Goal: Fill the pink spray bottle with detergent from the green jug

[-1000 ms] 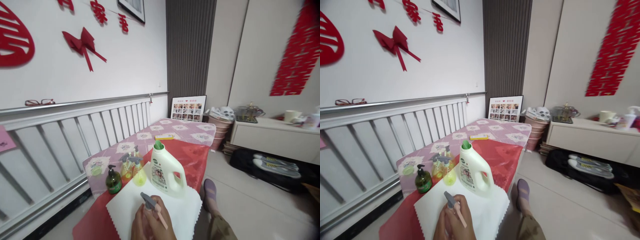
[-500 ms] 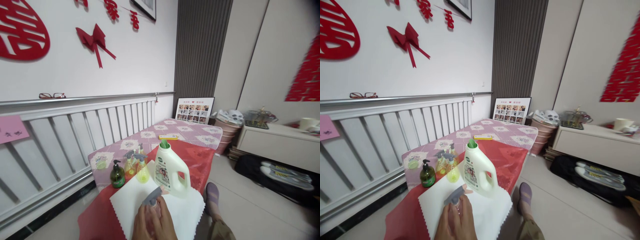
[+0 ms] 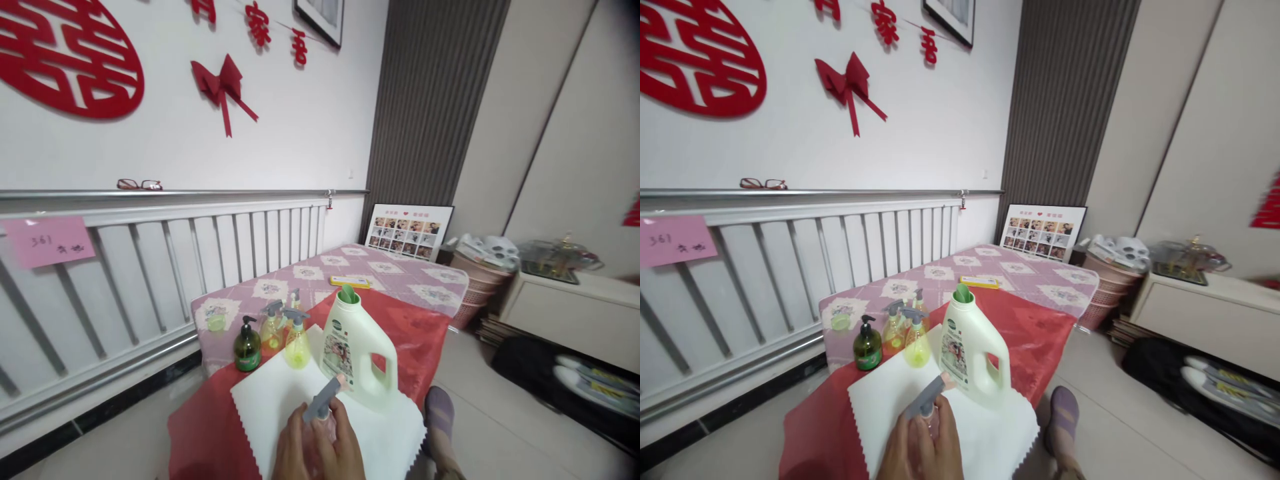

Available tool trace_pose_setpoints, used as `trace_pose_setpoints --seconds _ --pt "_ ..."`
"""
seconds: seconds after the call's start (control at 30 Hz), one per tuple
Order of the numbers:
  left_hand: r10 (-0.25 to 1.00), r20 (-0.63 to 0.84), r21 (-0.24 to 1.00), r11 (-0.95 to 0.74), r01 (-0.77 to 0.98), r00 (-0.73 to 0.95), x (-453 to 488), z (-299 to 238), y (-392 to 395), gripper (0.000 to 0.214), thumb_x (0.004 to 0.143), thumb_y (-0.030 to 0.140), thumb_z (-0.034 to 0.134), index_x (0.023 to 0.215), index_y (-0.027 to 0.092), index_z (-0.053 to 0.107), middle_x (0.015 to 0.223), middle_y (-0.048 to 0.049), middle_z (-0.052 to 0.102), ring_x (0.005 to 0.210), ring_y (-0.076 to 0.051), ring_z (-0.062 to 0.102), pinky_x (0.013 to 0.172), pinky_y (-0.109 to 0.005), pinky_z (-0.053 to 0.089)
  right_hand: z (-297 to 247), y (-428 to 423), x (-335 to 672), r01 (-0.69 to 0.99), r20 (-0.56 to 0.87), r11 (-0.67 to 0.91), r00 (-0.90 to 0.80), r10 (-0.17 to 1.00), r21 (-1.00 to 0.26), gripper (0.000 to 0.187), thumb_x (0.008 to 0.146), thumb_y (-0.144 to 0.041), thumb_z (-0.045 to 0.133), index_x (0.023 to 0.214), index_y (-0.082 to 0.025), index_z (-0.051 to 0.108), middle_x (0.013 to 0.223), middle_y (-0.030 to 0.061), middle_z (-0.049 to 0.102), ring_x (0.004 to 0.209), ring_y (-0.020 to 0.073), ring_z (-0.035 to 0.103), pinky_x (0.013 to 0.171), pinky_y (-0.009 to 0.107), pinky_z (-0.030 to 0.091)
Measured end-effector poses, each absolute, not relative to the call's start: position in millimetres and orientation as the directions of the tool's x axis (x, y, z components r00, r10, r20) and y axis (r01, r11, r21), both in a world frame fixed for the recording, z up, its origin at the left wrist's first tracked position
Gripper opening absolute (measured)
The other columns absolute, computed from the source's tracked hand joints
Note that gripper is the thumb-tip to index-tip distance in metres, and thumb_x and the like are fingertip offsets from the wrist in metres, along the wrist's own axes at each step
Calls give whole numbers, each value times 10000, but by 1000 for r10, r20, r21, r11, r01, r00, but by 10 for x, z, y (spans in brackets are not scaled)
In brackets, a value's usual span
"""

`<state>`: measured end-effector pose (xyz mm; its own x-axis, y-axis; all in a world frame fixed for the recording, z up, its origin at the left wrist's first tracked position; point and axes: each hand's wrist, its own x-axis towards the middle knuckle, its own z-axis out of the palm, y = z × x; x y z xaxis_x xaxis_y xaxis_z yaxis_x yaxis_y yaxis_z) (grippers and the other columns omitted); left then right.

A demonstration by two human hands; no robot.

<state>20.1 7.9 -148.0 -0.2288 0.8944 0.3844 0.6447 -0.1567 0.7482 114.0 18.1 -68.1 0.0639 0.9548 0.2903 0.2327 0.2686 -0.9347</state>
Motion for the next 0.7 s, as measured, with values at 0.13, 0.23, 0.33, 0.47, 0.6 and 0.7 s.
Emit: trace_pose_setpoints --seconds 0.13,0.23,0.33,0.47,0.6,0.7 --pt "929 308 782 -126 611 -203 209 -1375 85 659 742 287 524 1368 99 437 1409 -172 572 1294 -267 547 1085 -383 466 -746 217 1212 229 311 311 -37 950 -922 355 914 -424 483 1195 -219 555 1123 87 723 1065 235 679 939 317 546" --pt "944 273 794 -112 598 -185 200 -1331 82 695 701 252 512 1370 80 436 1421 -176 557 1312 -260 527 1104 -361 438 -763 247 1244 231 302 312 -77 950 -922 372 930 -429 455 1219 -217 553 1164 97 716 1088 228 673 970 320 531" --pt "930 304 781 -120 613 -206 203 -1350 84 691 706 289 512 1359 74 457 1405 -184 568 1304 -269 534 1102 -368 438 -744 260 1236 229 285 291 -59 957 -929 364 905 -425 507 1198 -219 571 1180 105 717 1117 240 663 987 338 523" --pt "926 329 755 -140 641 -185 206 -1427 103 730 662 273 548 1360 74 469 1401 -189 571 1302 -295 536 1092 -398 452 -685 257 1162 189 211 186 124 970 -964 382 795 -472 651 1081 -228 582 1093 103 742 1041 274 695 874 351 583" --pt "929 313 766 -122 631 -200 213 -1468 117 773 606 225 591 1363 110 481 1400 -170 581 1293 -318 543 1085 -422 464 -613 248 1121 184 129 101 152 980 -978 377 762 -555 645 946 -227 648 965 95 775 924 291 725 767 354 602" --pt "905 358 763 -140 631 -232 225 -1454 106 731 645 204 572 1367 132 481 1383 -160 598 1278 -308 556 1078 -418 469 -563 237 1109 212 146 107 174 974 -971 374 732 -542 668 938 -230 675 995 82 775 971 289 713 829 352 579"
